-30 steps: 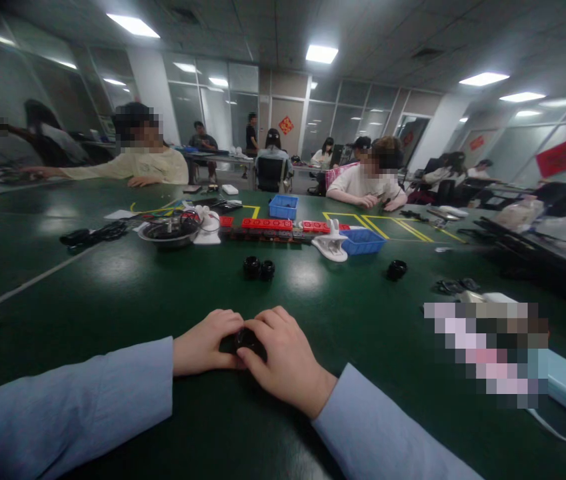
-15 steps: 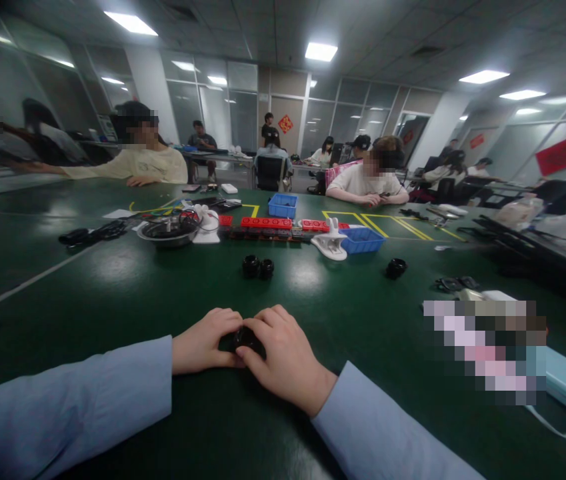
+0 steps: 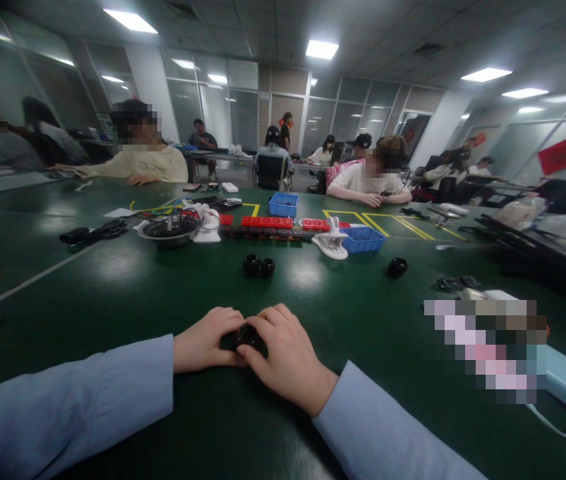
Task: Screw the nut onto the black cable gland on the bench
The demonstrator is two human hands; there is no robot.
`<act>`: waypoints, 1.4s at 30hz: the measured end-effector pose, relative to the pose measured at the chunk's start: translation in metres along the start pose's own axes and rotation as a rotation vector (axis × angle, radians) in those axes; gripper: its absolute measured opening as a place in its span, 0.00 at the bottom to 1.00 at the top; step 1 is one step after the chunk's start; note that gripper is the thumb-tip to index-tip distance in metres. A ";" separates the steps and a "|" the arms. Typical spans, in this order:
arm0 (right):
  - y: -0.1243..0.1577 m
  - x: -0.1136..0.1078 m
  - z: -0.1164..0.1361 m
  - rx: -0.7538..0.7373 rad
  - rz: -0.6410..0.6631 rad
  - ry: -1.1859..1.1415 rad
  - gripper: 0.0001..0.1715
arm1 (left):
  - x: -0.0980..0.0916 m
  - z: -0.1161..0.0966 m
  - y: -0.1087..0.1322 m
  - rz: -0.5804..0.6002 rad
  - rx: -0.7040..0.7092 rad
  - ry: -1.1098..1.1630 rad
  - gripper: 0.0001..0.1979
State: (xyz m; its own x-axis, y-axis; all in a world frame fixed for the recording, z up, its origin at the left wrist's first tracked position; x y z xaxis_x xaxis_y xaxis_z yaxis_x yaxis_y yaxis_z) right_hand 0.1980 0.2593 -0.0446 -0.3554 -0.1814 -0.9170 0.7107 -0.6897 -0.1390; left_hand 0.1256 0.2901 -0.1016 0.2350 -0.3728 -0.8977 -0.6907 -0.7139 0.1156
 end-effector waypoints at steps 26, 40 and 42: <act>-0.002 0.005 0.013 -0.072 0.014 0.013 0.16 | 0.001 0.002 -0.002 0.020 -0.022 0.018 0.18; 0.007 0.013 0.044 -0.346 0.114 0.037 0.10 | 0.001 -0.001 -0.001 0.046 -0.026 -0.009 0.12; 0.009 0.013 0.044 -0.366 0.100 0.058 0.12 | 0.001 0.001 -0.001 0.047 -0.036 0.001 0.14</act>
State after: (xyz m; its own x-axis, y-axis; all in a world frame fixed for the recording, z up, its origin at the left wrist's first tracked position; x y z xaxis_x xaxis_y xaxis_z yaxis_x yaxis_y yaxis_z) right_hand 0.1725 0.2198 -0.0415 -0.2462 -0.1880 -0.9508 0.9134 -0.3732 -0.1627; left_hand 0.1261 0.2907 -0.1027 0.2040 -0.4068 -0.8905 -0.6760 -0.7165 0.1724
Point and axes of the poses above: each hand's wrist, its own y-axis away from the middle knuckle, its own x-axis out of the palm, z = x × y, the point moved 10 cm from there along -y, towards the middle knuckle, and after that the axes turned 15 degrees about z, right-handed, at the moved point
